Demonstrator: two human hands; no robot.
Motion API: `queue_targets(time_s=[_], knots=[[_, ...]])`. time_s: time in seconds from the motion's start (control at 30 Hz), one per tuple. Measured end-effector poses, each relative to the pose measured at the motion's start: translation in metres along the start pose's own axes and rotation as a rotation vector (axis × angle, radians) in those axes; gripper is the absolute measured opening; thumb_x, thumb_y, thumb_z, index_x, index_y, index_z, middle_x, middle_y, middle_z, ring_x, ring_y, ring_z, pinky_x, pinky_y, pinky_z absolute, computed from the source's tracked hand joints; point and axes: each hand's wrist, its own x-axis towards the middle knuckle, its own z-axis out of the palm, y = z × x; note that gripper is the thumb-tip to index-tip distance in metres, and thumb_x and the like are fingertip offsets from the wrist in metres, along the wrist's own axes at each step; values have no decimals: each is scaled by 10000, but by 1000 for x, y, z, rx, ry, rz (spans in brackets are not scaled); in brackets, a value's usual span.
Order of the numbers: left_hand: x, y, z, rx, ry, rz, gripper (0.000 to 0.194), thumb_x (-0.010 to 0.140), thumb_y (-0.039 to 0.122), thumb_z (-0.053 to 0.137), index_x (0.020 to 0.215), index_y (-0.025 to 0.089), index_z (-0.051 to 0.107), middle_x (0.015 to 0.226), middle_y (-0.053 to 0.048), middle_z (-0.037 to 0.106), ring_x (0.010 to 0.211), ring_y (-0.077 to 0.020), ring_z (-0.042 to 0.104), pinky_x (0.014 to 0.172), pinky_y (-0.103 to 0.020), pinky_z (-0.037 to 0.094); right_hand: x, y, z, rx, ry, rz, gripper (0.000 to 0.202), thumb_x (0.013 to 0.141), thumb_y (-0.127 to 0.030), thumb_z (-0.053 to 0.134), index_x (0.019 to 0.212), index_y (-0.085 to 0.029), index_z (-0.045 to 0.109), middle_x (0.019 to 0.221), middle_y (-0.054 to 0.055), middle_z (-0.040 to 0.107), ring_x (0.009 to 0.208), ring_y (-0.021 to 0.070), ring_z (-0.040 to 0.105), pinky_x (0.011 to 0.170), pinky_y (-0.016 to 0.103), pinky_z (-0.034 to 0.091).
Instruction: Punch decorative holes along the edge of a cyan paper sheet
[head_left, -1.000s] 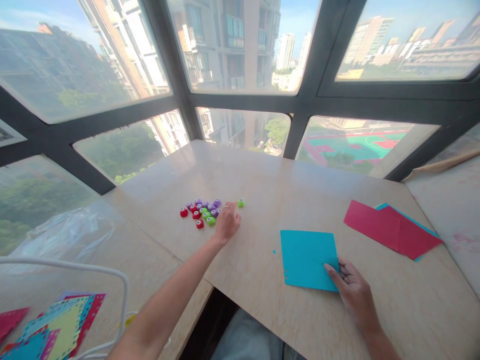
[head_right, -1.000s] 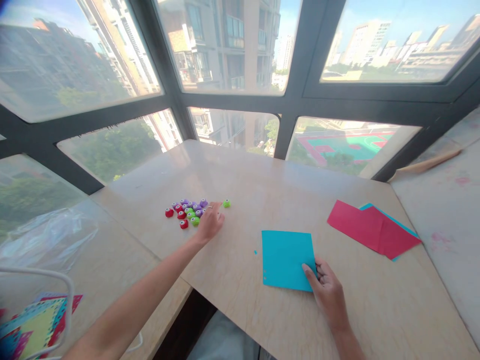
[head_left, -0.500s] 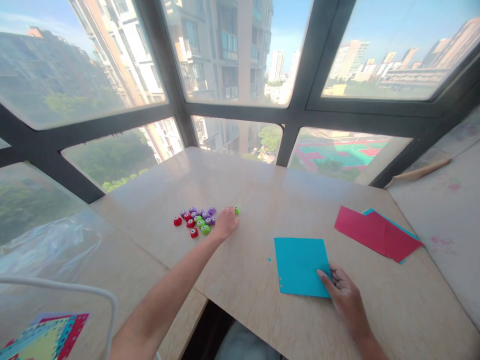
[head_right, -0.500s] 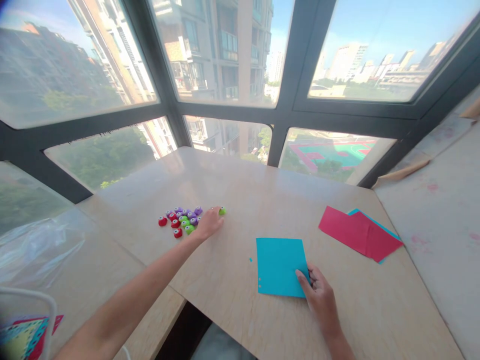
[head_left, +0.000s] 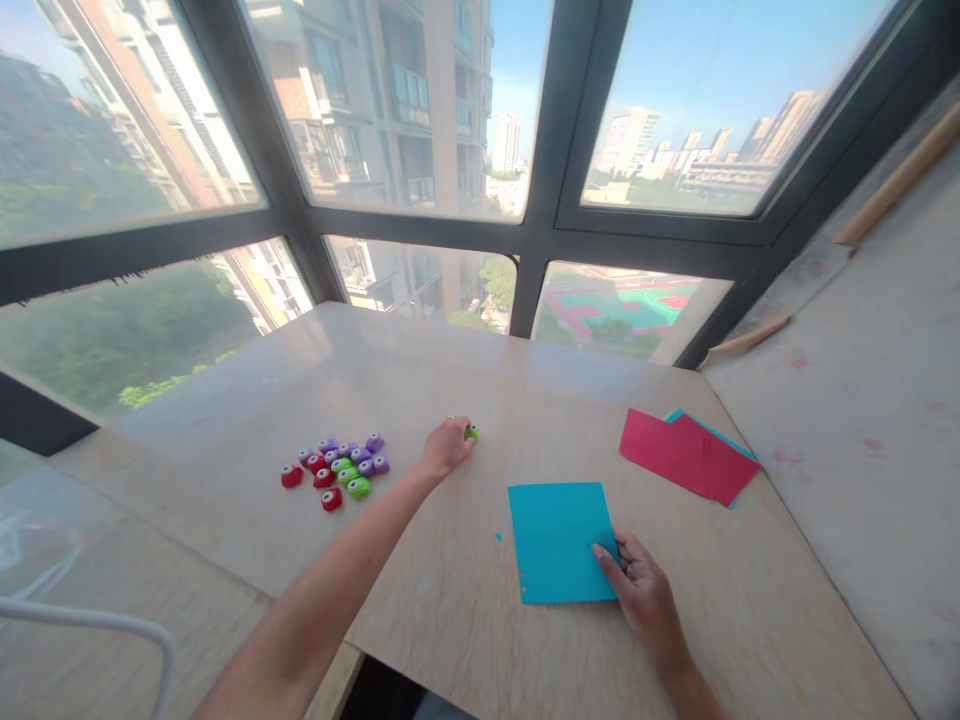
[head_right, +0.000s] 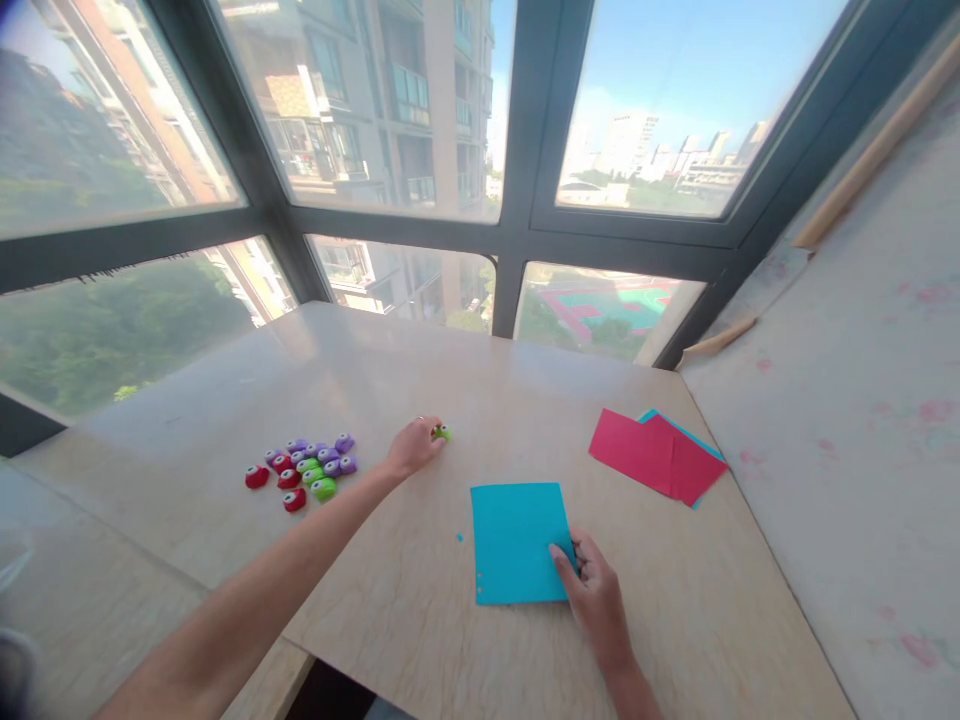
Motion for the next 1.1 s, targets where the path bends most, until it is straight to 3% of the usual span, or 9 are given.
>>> queue_targets(time_s=[0.3,0.53,0.67,0.77,0.87,1.0,1.1], knots=[[22,43,15,-177,-29,96,256,802,182,605,1041,134,683,1012,-104,669,891,-187,619,784,-273,469,0,6,1,44,-26,-4,537,834,-585,610,1110,-124,594,938,112,650,850,240,636,672,285,520],[17,63,22,-384,-18,149,190,792,234,644,946,126,672,949,-71,693,789,-157,623,728,-254,465,-1,3,3,59,-59,-52,477,892,-546,566,1133,-134,580,930,100,639,818,213,611,684,279,503],[4,84,8,-475,0,175,196,802,267,653,947,135,659,938,-51,697,742,-137,617,677,-240,442,-2,-2,5,-6,-50,-114,443,913,-524,535,1121,-138,602,931,101,647,810,212,611,712,296,503],[-12,115,-7,-538,11,218,196,790,283,668,926,143,654,866,-34,694,709,-135,614,665,-244,434,-2,-8,6,-37,-45,-168,416,926,-492,519,1135,-146,614,964,102,657,841,211,621,738,301,501],[-33,151,-17,-602,-31,357,186,787,284,659,921,156,651,862,-19,686,713,-132,617,635,-237,430,-2,-11,9,-53,-15,-228,373,929,-443,509,1131,-149,618,917,77,660,799,189,623,710,281,492],[-63,190,-10,-671,-96,499,144,794,238,620,916,164,635,886,-21,672,735,-129,607,658,-237,448,-2,-13,14,-139,96,-310,278,903,-346,489,1042,-150,627,810,51,646,724,185,618,689,290,493],[-81,215,5,-645,-152,514,157,803,232,610,949,176,626,899,-26,661,765,-143,600,701,-262,456,-1,-14,17,-199,149,-347,258,898,-305,478,1065,-160,609,921,75,664,858,218,647,758,315,511]])
